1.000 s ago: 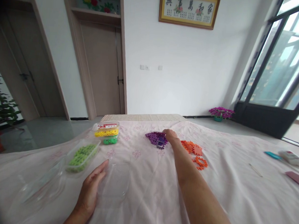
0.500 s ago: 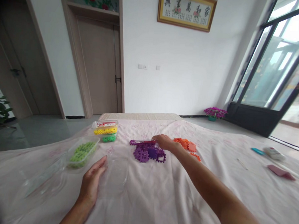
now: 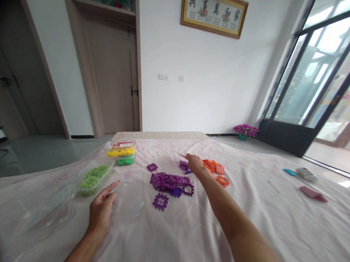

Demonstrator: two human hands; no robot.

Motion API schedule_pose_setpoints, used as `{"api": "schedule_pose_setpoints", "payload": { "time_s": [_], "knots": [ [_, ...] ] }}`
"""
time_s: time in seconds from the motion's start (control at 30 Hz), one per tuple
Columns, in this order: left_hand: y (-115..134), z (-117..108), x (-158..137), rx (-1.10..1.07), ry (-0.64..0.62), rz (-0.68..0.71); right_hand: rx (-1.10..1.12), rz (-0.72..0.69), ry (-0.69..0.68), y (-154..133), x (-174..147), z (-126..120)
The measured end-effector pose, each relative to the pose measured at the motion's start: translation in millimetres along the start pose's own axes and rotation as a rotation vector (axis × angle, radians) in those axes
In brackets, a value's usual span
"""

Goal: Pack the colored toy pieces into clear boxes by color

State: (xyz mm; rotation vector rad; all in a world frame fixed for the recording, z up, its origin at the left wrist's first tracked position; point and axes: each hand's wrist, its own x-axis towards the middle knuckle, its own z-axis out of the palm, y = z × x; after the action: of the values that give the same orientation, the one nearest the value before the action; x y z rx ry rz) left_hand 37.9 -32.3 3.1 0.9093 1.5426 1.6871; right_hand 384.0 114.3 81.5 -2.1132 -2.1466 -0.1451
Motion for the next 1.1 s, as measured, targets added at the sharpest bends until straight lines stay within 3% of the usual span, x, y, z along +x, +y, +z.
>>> {"api": "schedule_pose_setpoints", "payload": {
  "time_s": [0.2, 0.37, 0.53, 0.7, 0.83, 1.03, 1.1],
  "knots": [
    [-2.5, -0.1, 5.2, -0.007, 0.005, -0.009, 0.006, -0.112, -0.072, -1.1, -27.6, -14.1],
    [-6.6, -0.9, 7.8, -0.003, 0.015, 0.002, 0.146, -0.205, -0.135, 12.7, -44.0, -33.3],
    [-4.9, -3.3, 5.9, 0.015, 0.014, 0.002, 0.105, 0.001, 0.056, 11.3, -26.8, -35.7],
    [-1.5, -2.2, 5.7, -0.003, 0.015, -0.013, 0.092, 0.098, 0.064, 0.1, -10.3, -12.7],
    [-2.8, 0.3, 8.6, -0.004, 0.007, -0.023, 0.117, 0.025, 0.017, -4.3, -11.0, -4.4],
    [-10.6, 0.6, 13.2, -0.002, 0.012, -0.004, 0.198, -0.231, -0.131, -0.9, -27.6, -20.1],
    [-11.5, 0.3, 13.4, -0.002, 0.013, -0.002, 0.181, -0.240, -0.093, -3.1, -28.2, -25.0]
  ]
}}
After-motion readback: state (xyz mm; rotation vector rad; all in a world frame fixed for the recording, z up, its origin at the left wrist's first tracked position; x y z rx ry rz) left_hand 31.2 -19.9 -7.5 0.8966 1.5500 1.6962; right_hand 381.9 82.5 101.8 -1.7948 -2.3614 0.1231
